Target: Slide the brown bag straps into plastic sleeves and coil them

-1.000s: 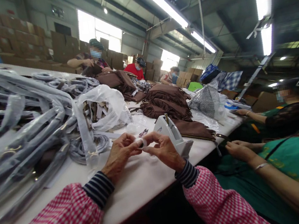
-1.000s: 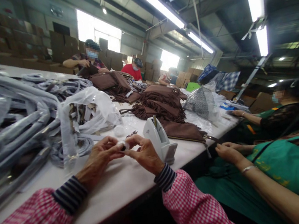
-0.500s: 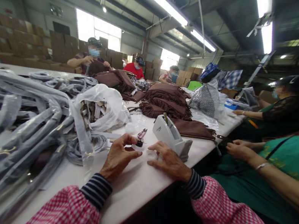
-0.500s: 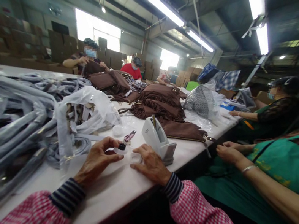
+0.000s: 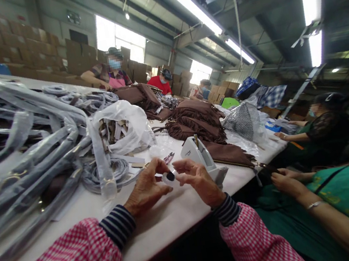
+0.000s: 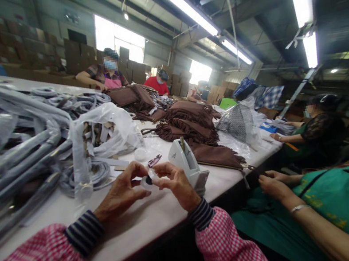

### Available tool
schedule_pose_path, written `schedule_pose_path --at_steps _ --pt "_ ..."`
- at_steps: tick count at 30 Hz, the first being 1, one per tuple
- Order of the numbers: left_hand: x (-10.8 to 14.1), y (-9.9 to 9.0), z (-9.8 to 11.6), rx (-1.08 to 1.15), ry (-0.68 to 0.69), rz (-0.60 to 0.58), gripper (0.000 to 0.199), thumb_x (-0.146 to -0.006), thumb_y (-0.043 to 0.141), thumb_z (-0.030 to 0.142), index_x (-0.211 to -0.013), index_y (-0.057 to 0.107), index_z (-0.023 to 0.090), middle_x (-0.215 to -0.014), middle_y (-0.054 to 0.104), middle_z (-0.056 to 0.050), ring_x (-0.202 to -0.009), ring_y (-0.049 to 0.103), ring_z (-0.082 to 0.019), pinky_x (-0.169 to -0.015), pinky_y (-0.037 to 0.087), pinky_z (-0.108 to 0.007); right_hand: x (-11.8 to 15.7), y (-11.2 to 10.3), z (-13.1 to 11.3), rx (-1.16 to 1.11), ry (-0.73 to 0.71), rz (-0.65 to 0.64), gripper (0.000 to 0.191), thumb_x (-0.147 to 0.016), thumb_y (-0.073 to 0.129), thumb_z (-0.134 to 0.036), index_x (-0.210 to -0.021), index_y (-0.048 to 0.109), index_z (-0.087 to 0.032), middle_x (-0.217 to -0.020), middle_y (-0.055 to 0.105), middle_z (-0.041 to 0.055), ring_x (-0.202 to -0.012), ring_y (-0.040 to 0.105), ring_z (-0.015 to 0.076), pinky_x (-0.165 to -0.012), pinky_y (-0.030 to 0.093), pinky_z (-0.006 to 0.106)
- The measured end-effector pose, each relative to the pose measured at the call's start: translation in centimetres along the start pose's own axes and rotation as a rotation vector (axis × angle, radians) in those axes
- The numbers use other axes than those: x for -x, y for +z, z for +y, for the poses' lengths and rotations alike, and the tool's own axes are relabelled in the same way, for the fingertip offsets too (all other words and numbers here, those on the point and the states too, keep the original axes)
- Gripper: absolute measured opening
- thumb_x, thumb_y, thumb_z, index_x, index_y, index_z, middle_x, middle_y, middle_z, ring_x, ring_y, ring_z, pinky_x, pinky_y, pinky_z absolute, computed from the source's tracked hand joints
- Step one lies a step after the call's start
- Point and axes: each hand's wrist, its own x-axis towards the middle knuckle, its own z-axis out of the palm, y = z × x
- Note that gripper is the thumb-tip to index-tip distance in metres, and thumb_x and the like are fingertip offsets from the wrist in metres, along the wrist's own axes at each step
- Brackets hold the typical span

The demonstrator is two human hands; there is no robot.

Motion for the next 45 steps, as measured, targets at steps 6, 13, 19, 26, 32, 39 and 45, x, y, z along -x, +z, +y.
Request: schedule_pose_path --at_steps 6,13,19,26,32,39,45 --pt "0.0 0.1 -0.1 0.031 0.027 -0.029 0.049 -0.057 0.066 0.008 -0.101 0.051 0.023 -0.102 0.059 -0.001 -0.097 0.060 -0.021 -0.079 0.052 -0.032 0.1 -0.6 -0.4 0.197 -0.068 -0.100 0.036 -0.080 0.083 -0.031 -0.115 0.076 -0.025 -0.116 0.068 0.0051 -0.112 0.060 0.0247 -0.084 0.053 0.033" --pt "0.2 0.3 -0.5 0.066 0.063 -0.062 0.054 -0.057 0.064 0.007 -0.107 0.053 0.024 -0.105 0.059 -0.002 -0.101 0.060 -0.023 -0.086 0.053 -0.037 0.3 -1.4 -0.6 0.180 -0.084 -0.173 0.040 -0.079 0.085 -0.031 -0.118 0.074 -0.028 -0.119 0.066 0.0048 -0.116 0.061 0.0250 -0.077 0.053 0.028" --pt "0.2 0.2 -0.5 0.089 0.062 -0.119 0.057 -0.061 0.067 0.012 -0.114 0.052 0.024 -0.109 0.062 -0.004 -0.103 0.063 -0.025 -0.090 0.054 -0.042 0.1 -1.2 -1.4 0.310 -0.167 -0.223 0.043 -0.081 0.084 -0.029 -0.123 0.074 -0.032 -0.125 0.065 0.0036 -0.114 0.061 0.0229 -0.076 0.051 0.027" --pt "0.4 0.2 -0.3 0.094 0.040 -0.164 0.056 -0.064 0.072 0.015 -0.115 0.051 0.026 -0.117 0.060 -0.005 -0.106 0.063 -0.026 -0.093 0.054 -0.045 0.1 -1.4 -2.3 0.354 -0.174 -0.294 0.037 -0.081 0.085 -0.029 -0.117 0.076 -0.029 -0.123 0.064 0.0036 -0.110 0.063 0.0221 -0.075 0.051 0.028" --pt "0.6 0.4 -0.4 0.081 0.029 -0.156 0.051 -0.067 0.074 0.018 -0.112 0.051 0.025 -0.117 0.057 -0.005 -0.102 0.063 -0.025 -0.089 0.056 -0.043 0.0 -1.7 -1.6 0.266 -0.125 -0.227 0.042 -0.071 0.092 -0.033 -0.110 0.078 -0.027 -0.114 0.067 0.0034 -0.105 0.063 0.0222 -0.070 0.050 0.026" --pt "0.8 0.4 -0.8 0.289 -0.100 -0.273 0.063 -0.061 0.069 0.009 -0.118 0.049 0.027 -0.126 0.053 -0.003 -0.097 0.064 -0.020 -0.075 0.055 -0.031 -0.2 -2.6 -1.9 0.277 -0.098 -0.417 0.042 -0.074 0.091 -0.029 -0.113 0.078 -0.026 -0.125 0.067 0.0052 -0.112 0.064 0.0230 -0.075 0.051 0.026" --pt "0.4 0.2 -0.9 0.407 -0.211 -0.244 0.075 -0.054 0.077 0.001 -0.119 0.051 0.027 -0.130 0.053 -0.003 -0.098 0.066 -0.020 -0.075 0.055 -0.030 -0.5 -3.0 -2.4 0.243 -0.088 -0.441 0.043 -0.071 0.093 -0.028 -0.111 0.078 -0.025 -0.121 0.067 0.0050 -0.110 0.064 0.0223 -0.071 0.052 0.024"
